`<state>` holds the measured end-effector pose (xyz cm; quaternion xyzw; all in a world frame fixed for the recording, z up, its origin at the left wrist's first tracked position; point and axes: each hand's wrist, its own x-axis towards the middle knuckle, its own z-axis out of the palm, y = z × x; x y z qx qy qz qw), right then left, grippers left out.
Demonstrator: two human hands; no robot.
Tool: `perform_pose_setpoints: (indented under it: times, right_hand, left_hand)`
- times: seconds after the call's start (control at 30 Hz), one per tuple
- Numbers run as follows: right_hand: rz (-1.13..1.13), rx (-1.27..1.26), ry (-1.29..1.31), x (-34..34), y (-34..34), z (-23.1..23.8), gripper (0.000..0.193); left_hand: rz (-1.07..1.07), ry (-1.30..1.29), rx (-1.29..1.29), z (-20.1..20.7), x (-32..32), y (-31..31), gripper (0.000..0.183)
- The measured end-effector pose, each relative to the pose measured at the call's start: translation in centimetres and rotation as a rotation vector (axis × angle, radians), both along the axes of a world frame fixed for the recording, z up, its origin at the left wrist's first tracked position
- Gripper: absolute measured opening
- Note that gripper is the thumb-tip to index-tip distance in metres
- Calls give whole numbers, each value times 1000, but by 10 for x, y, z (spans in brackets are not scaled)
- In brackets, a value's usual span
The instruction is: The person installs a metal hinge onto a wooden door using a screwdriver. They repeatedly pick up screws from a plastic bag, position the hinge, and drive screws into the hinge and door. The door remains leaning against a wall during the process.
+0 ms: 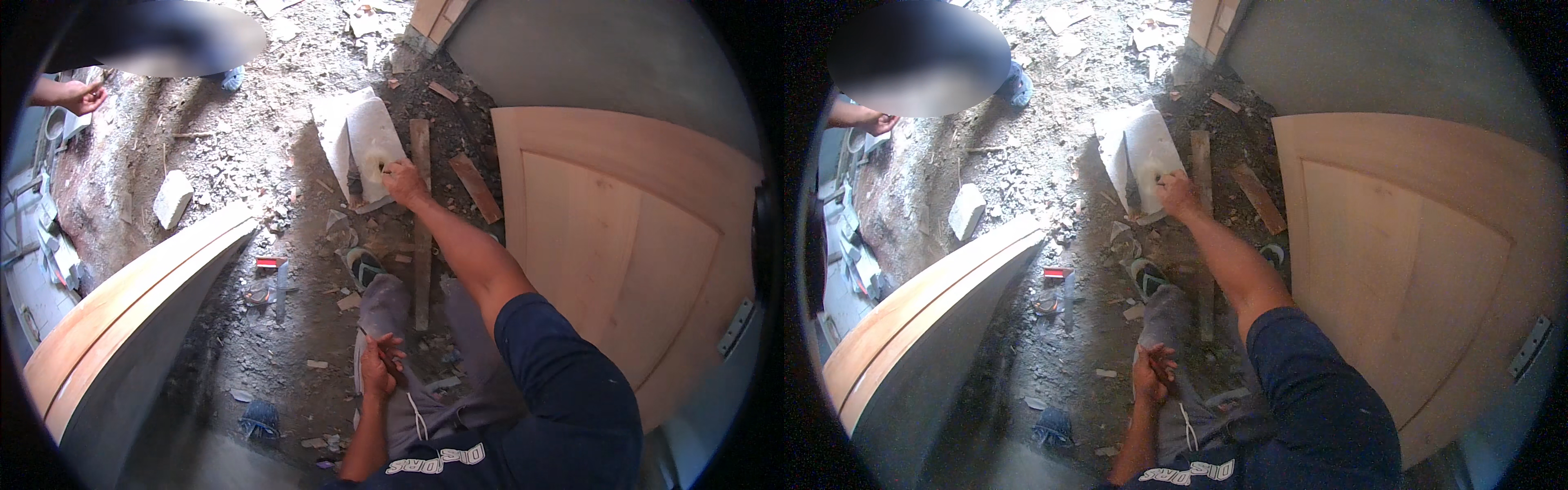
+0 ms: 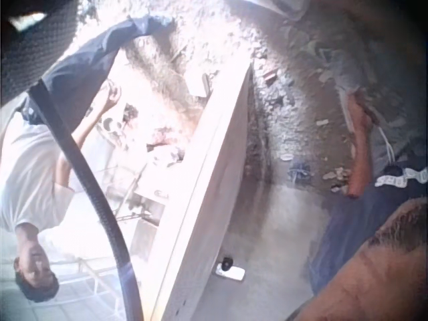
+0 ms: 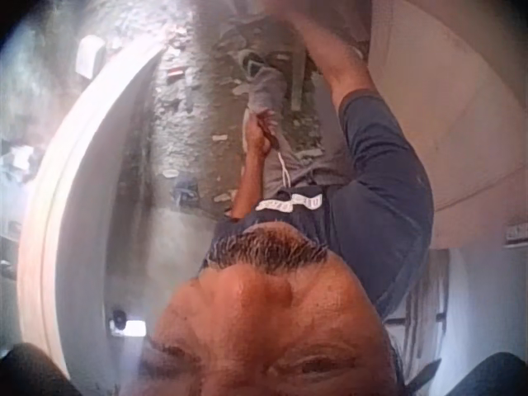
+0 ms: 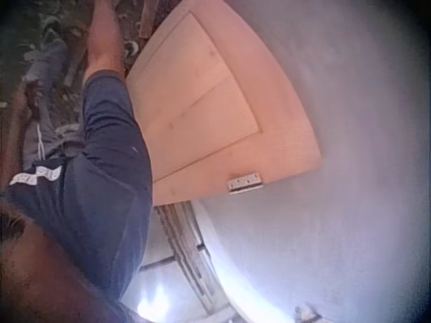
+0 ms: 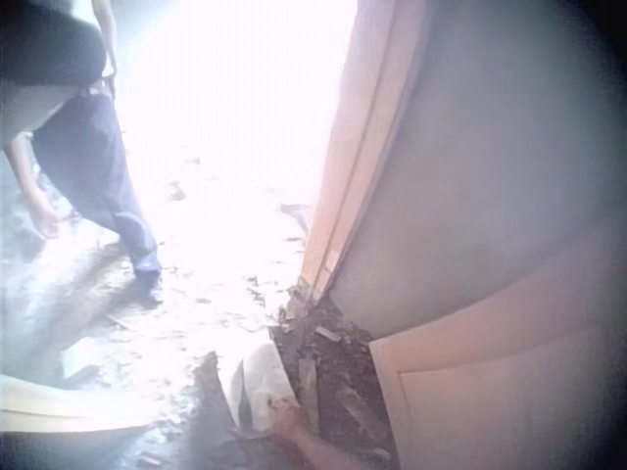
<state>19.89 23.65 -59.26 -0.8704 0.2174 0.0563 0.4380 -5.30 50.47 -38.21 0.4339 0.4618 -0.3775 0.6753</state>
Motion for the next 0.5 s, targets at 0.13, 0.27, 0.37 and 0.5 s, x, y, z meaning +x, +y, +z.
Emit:
perform_pose_setpoints:
  times: [0.13, 0.27, 0.37, 0.5]
  right_hand:
    - [87, 29, -4, 10, 6, -22, 27]
    - [158, -60, -70, -5, -31, -31, 24]
    - [134, 95, -42, -15, -29, 37, 29]
    - [-47, 111, 26, -46, -62, 98, 29]
  left_hand:
    - [49, 20, 0, 3, -8, -6, 59]
    - [-56, -46, 6, -1, 2, -10, 60]
    - [33, 21, 85, 18, -1, -15, 59]
    - [47, -43, 73, 57, 10, -26, 63]
